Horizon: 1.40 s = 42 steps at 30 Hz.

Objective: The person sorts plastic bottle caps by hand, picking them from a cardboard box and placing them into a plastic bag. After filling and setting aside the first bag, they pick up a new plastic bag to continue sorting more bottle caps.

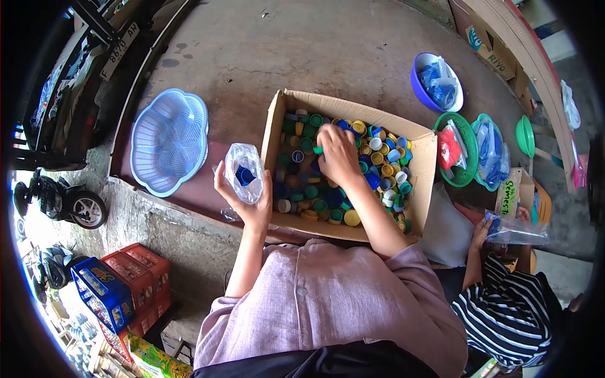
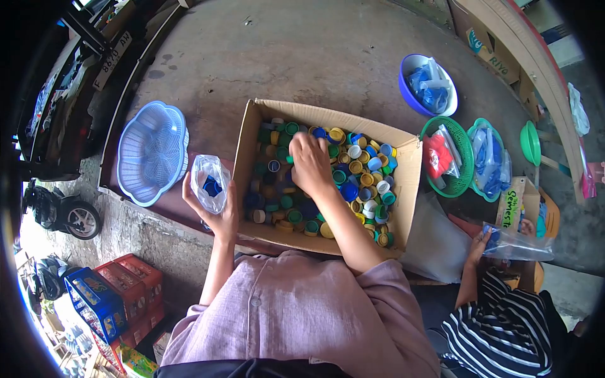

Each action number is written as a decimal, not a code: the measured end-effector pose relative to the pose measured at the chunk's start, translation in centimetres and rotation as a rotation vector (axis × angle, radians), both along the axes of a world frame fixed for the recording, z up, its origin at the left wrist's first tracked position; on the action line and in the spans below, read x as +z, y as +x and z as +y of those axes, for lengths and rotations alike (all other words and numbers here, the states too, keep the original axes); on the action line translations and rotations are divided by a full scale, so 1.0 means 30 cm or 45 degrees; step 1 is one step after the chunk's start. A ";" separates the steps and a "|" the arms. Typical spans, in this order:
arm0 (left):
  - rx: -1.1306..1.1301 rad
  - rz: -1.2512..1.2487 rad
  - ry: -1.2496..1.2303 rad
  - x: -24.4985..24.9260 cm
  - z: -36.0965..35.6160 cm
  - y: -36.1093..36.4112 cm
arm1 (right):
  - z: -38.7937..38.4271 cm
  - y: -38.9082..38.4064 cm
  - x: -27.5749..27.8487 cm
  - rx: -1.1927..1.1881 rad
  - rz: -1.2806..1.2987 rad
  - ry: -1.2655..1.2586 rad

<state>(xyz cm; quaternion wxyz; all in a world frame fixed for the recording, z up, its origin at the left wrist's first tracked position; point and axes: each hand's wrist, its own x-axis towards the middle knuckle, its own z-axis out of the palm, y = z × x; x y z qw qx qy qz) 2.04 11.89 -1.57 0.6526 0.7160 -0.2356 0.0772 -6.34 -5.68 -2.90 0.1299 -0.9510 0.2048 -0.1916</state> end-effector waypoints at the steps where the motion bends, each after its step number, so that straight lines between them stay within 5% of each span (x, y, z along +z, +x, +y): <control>1: 0.010 -0.020 0.016 0.000 0.000 0.000 | 0.017 0.013 0.000 0.001 0.000 0.000; 3: 0.015 -0.017 0.016 0.002 -0.001 -0.002 | 0.047 0.037 0.005 -0.040 -0.244 -0.079; 7: 0.007 -0.010 -0.001 -0.002 -0.001 0.000 | 0.112 0.035 -0.075 0.421 0.290 -0.176; 14: 0.015 -0.029 0.036 0.002 0.008 -0.012 | 0.099 0.026 -0.108 0.393 0.221 -0.110; 16: 0.022 -0.089 0.108 0.006 0.013 -0.011 | 0.072 0.013 -0.083 0.153 -0.046 0.707; 17: 0.027 -0.090 0.103 0.004 0.016 -0.012 | 0.056 0.005 -0.054 0.157 -0.046 0.701; 20: 0.026 -0.141 0.130 0.000 0.012 -0.009 | 0.045 -0.016 0.080 0.240 -0.315 1.960; 24: 0.031 -0.192 0.173 -0.009 0.009 -0.006 | 0.055 -0.045 0.097 0.206 -0.398 2.440; 28: 0.001 -0.172 0.131 -0.022 0.010 -0.005 | 0.139 -0.013 0.193 0.302 -0.515 2.047; 31: -0.055 -0.147 0.091 -0.031 0.021 -0.006 | 0.229 0.019 0.239 0.325 -0.392 0.900; 34: -0.026 -0.186 0.113 -0.037 0.017 -0.008 | 0.282 0.055 0.215 0.383 -0.336 0.394; 39: -0.064 -0.155 0.051 -0.032 0.024 -0.004 | 0.182 0.064 0.223 0.509 -0.473 0.515; 42: 0.075 -0.241 0.191 -0.013 0.015 -0.009 | 0.009 0.096 0.032 0.074 -0.499 0.691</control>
